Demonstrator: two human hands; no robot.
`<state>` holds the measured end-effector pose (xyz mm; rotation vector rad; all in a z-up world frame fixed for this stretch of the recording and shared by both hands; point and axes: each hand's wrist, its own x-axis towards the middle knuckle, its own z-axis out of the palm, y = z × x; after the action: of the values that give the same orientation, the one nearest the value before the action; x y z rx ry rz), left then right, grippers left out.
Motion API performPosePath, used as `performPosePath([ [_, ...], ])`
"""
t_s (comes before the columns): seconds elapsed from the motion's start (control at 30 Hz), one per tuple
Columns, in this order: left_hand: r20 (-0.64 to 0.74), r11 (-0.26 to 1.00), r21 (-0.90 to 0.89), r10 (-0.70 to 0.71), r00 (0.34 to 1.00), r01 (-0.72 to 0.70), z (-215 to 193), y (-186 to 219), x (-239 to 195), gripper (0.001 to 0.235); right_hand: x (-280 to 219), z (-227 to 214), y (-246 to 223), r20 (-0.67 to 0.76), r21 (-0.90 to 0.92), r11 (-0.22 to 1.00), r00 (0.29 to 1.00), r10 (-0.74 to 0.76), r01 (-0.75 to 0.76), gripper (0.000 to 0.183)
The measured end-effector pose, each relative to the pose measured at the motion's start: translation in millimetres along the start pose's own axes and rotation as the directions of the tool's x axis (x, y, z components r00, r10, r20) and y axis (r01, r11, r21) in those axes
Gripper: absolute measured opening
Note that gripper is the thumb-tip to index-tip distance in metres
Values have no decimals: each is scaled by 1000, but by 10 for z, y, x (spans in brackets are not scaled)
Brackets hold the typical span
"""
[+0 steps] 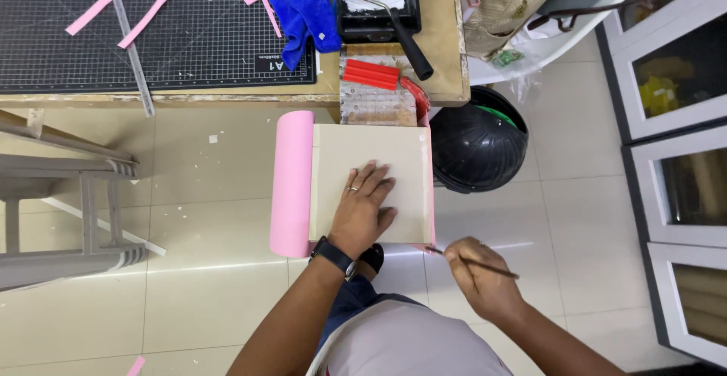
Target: Wrapping a box with pink paper using a roller to apply adhesive and a scraper to smooth it.
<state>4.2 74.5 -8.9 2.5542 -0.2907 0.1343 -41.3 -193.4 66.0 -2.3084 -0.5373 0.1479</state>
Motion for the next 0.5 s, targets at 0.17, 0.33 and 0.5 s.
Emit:
performPosePath([
  [0.17, -66, 998, -36, 55, 996, -57, -32, -7, -5, 55, 111, -39, -127, -29, 54, 998, 999, -15, 17, 18],
  [0.33, -143, 989, -85, 110, 984, -122, -38, 17, -4, 49, 370, -159, -145, 124, 16, 998, 990, 61, -63, 28],
  [0.5, 1, 1000, 14, -9, 1000, 9, -10, 27, -20, 60, 1117, -189, -56, -114, -18, 995, 988, -100, 98, 27],
])
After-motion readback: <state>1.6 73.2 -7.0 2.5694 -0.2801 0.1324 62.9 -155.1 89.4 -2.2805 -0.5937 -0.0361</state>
